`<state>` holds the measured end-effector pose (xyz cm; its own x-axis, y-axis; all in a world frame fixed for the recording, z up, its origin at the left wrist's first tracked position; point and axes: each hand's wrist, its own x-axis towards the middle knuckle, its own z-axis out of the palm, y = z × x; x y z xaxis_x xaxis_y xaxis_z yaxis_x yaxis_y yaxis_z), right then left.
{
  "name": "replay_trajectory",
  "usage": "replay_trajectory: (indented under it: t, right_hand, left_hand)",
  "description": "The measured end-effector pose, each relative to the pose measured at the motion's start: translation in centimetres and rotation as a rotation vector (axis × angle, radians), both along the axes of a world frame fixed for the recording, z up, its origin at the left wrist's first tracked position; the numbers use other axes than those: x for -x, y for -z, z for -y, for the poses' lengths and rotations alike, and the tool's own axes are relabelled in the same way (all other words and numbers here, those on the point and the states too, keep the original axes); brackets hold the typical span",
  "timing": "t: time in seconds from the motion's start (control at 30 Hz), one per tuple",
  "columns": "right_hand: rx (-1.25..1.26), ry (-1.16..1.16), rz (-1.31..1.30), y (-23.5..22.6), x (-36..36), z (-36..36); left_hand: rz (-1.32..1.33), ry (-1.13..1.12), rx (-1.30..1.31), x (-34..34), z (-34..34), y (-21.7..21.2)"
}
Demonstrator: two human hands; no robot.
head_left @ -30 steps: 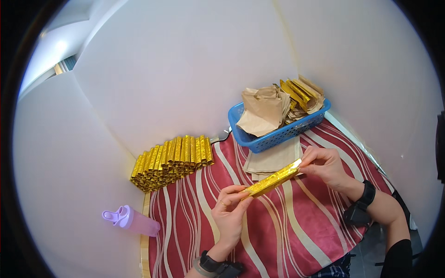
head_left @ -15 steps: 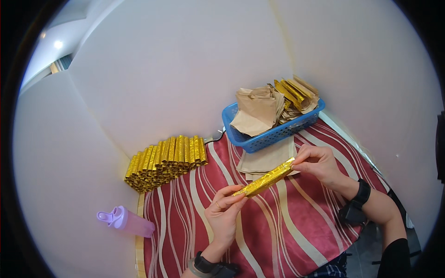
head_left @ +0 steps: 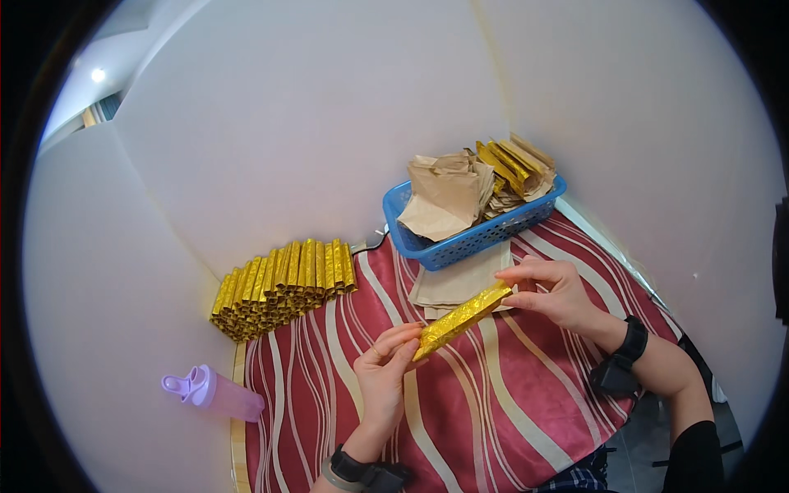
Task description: Folding sheets of gold-colored paper into narrow strips.
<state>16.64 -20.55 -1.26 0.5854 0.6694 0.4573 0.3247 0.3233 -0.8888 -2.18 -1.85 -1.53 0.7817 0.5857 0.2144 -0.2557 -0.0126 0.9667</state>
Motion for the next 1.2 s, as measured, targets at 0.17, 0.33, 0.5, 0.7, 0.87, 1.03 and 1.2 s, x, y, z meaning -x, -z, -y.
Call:
replay_trajectory:
  t: [0.17, 0.33, 0.5, 0.7, 0.87, 1.03, 1.2]
  right_hand:
    - [-0.041, 0.020, 0.086, 0.3, -0.2, 0.0]
    - [-0.052, 0.025, 0.050, 0.4, -0.2, -0.2]
    - [0.014, 0.002, -0.070, 0.3, 0.0, -0.2]
    - [-0.003, 0.009, -0.128, -0.1, -0.1, -0.2]
    - [0.087, 0.045, -0.085, 0.1, 0.2, -0.6]
    - [0.037, 0.083, -0.175, 0.2, 0.0, 0.0]
    - [0.094, 0.030, -0.152, 0.9, -0.1, -0.2]
  left_hand:
    - [0.053, 0.050, -0.099, 0.1, 0.3, -0.1]
    - [0.050, 0.071, -0.220, 0.2, 0.1, 0.2]
    - [-0.013, 0.031, -0.154, 0.0, 0.1, 0.1]
    - [-0.146, 0.047, 0.087, -0.2, -0.5, 0.0]
    - [-0.190, 0.042, 0.152, 0.1, -0.4, -0.1]
    - [-0.116, -0.009, 0.197, -0.2, -2.6, 0.7]
    - [0.133, -0.346, 0.173, 0.4, -8.7, -0.3]
